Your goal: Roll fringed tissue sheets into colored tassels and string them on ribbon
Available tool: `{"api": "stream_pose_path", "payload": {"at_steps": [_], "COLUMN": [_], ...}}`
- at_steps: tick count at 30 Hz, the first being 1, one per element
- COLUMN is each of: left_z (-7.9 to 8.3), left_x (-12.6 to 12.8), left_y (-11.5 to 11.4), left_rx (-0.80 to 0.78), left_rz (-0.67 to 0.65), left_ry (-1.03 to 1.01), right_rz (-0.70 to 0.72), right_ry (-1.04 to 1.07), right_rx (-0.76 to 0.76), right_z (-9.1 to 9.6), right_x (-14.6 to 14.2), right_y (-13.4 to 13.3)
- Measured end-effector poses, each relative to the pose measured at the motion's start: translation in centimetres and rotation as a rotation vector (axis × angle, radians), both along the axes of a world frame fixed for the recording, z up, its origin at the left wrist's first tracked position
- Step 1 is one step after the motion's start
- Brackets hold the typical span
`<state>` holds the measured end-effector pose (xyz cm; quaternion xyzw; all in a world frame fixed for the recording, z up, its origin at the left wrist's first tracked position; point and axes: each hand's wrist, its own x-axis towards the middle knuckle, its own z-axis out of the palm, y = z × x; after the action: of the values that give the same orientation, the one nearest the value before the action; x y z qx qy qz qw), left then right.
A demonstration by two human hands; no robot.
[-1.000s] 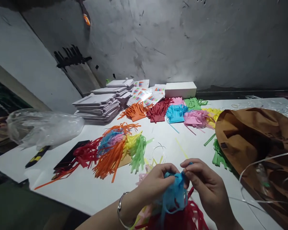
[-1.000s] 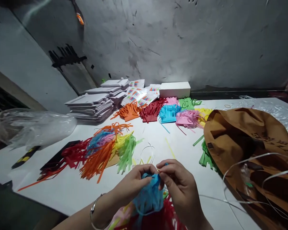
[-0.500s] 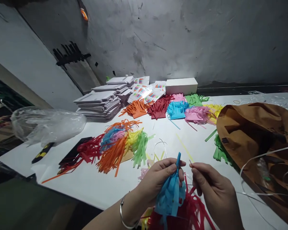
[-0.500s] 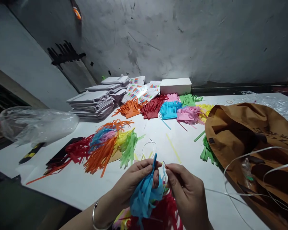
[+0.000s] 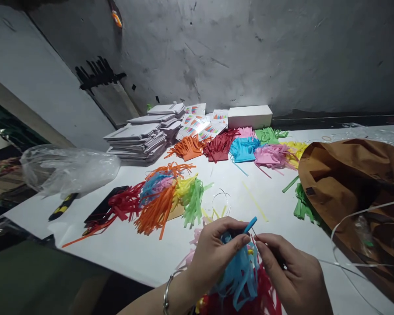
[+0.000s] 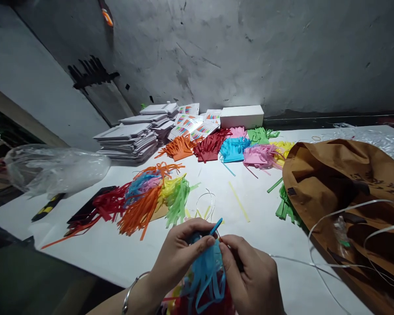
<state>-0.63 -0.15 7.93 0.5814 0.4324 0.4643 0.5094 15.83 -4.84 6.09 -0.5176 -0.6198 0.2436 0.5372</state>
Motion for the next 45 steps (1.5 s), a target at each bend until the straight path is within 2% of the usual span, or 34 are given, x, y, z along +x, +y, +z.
{"api": "stream_pose_path", "payload": {"at_steps": [6,16,19,22,25,28,30,35,38,41,43,45], "left_z": [-0.4,-0.8,-1.0,-1.3,-1.7,-1.9,-1.9,-1.8,-1.6,-1.2,-1.0,-0.8], "left_x": [0.3,0.2,0.1,0.0,-0.3,-0.4,-0.4,-0.5,-0.6,-0.6,-0.6,-0.6], "left_y": [0.1,0.1,0.1,0.1,0.3,0.4,0.4,0.3,0.1,0.0,0.0,-0.1], "left_rx": [0.08,-0.016,-0.001,0.1,0.314,0.542,0.639,0.782,0.838,0.751,0.578,0.372], "left_rz": [0.022,0.005,-0.004,-0.001,-0.024,-0.069,-0.087,-0.11,-0.115,-0.131,-0.142,-0.144], "left_ry": [0.02,0.004,0.007,0.058,0.162,0.278,0.335,0.453,0.501,0.415,0.307,0.22], "right_rz": [-0.003,0.004,0.008,0.003,0.038,0.045,0.057,0.202,0.194,0.053,-0.004,0.021], "right_ry": [0.047,0.156,0.163,0.122,0.113,0.248,0.38,0.691,0.678,0.5,0.358,0.271], "right_rx": [-0.074,-0.214,-0.23,-0.241,-0.298,-0.417,-0.488,-0.599,-0.572,-0.467,-0.378,-0.319], "right_z": [0.2,0.4,0.3,0.5,0.7,0.7,0.5,-0.7,-1.1,-1.4,-1.7,-1.8], "right_x": [-0.4,-0.5,-0.5,-0.3,0.0,0.2,0.2,-0.2,-0.4,-0.4,-0.2,-0.1], "right_y": [0.2,0.0,0.0,0.0,0.1,0.4,0.7,1.2,1.0,0.7,0.5,0.4]}}
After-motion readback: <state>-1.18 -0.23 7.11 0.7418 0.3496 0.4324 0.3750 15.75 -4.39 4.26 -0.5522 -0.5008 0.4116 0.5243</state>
